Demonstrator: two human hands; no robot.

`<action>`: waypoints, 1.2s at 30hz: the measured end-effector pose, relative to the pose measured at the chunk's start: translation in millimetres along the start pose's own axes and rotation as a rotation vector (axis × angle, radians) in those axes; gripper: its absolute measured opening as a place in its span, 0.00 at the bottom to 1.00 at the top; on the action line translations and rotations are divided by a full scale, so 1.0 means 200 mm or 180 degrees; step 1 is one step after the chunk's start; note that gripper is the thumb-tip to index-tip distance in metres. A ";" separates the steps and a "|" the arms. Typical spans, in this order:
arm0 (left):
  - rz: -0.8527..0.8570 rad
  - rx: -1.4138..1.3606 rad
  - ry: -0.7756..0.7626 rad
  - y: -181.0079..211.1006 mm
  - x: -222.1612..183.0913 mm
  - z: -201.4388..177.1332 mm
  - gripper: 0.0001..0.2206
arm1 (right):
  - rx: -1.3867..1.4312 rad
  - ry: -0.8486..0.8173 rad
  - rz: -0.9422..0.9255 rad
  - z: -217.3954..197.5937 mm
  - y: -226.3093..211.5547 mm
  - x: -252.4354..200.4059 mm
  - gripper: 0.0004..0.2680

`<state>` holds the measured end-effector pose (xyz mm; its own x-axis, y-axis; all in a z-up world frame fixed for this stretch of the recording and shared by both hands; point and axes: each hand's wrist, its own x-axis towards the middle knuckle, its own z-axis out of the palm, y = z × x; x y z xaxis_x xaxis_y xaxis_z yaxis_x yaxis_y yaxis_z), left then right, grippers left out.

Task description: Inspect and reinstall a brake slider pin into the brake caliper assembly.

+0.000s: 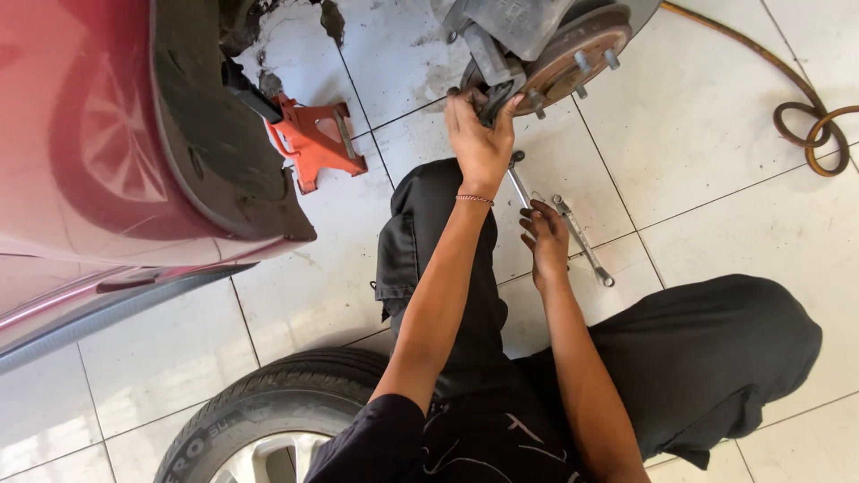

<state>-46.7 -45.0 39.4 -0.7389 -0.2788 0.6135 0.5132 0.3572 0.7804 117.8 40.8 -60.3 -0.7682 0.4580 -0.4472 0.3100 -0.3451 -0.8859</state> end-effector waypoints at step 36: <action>-0.0741 -0.0282 -0.0526 -0.24 -0.13 -0.11 0.15 | 0.0156 -0.0080 0.0109 -0.02 0.03 0.02 0.13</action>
<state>-41.9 -74.2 -11.1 -0.8985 -0.1926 0.3945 0.3524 0.2195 0.9097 119.1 42.9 -68.1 -0.7717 0.4246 -0.4735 0.3090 -0.4004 -0.8627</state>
